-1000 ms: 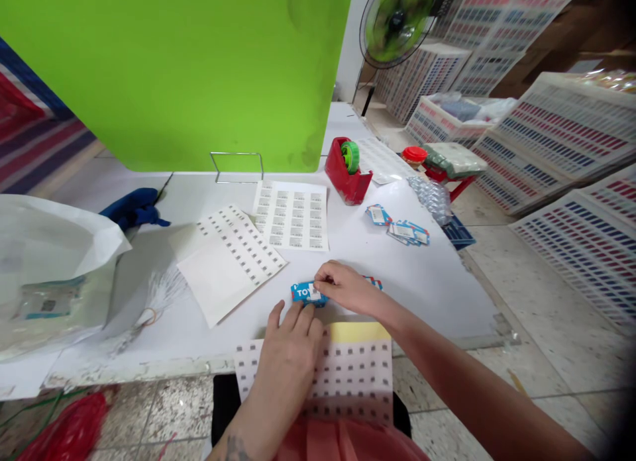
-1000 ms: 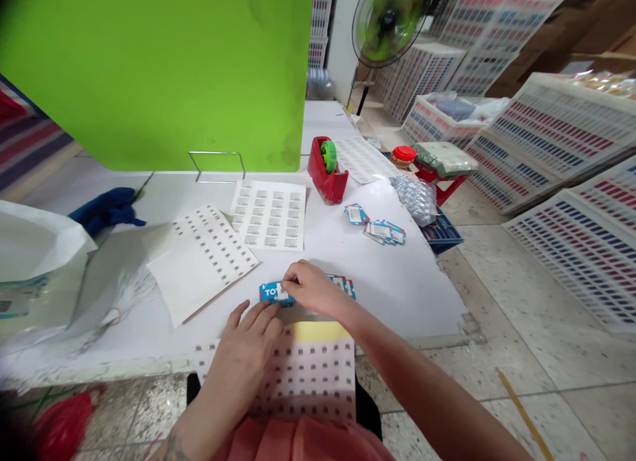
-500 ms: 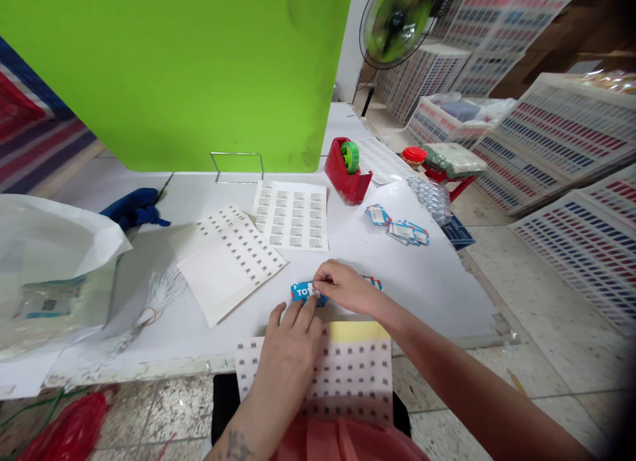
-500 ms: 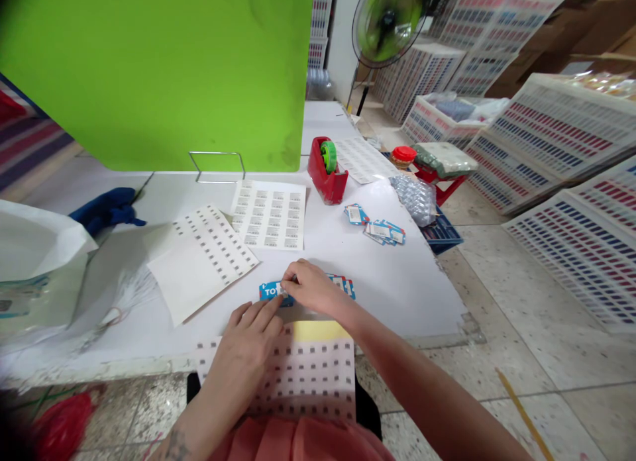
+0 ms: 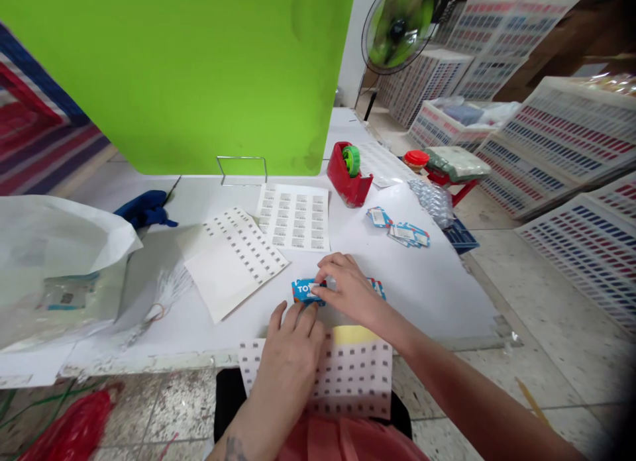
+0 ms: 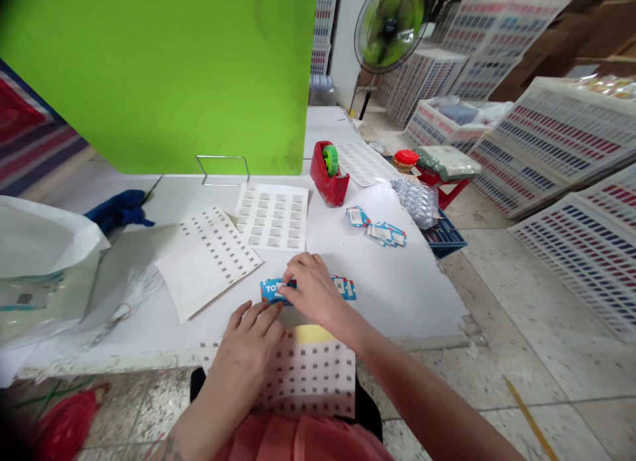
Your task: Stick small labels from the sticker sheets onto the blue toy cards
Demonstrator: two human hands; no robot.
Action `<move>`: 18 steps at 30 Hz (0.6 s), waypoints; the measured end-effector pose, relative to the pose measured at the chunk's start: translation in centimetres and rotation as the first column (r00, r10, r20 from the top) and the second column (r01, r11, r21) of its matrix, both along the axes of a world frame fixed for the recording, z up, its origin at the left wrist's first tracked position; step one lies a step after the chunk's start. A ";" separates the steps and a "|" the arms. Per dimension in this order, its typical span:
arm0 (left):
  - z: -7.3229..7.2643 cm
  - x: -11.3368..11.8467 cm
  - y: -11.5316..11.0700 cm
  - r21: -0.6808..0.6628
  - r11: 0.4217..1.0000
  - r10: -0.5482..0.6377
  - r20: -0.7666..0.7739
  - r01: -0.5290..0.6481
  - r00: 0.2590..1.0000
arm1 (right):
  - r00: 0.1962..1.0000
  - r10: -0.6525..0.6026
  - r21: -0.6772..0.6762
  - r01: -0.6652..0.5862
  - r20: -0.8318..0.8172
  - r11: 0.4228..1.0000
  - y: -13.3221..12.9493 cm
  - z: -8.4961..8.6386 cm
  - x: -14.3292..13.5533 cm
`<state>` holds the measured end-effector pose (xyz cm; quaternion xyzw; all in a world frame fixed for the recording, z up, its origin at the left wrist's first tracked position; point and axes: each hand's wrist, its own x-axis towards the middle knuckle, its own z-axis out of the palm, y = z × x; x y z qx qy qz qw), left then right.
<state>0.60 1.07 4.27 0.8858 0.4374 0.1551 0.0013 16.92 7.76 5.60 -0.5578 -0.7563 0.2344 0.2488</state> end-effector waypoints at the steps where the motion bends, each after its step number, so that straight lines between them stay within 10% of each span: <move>1: 0.1 0.0 -0.2 0.009 1.000 0.005 0.005 -0.005 1.000 | 1.000 -0.013 -0.007 0.013 -0.019 1.000 0.0 0.1 0.0; 11: 1.1 -0.1 -1.1 -0.092 0.996 -0.011 0.019 0.012 1.000 | 0.861 -0.231 -0.389 0.042 -0.453 0.920 0.0 0.3 1.2; 18: 1.4 0.0 -0.8 -0.229 0.973 -0.015 -0.082 -0.005 0.997 | 0.835 -0.302 -0.455 0.070 -0.461 0.888 -0.5 0.3 3.6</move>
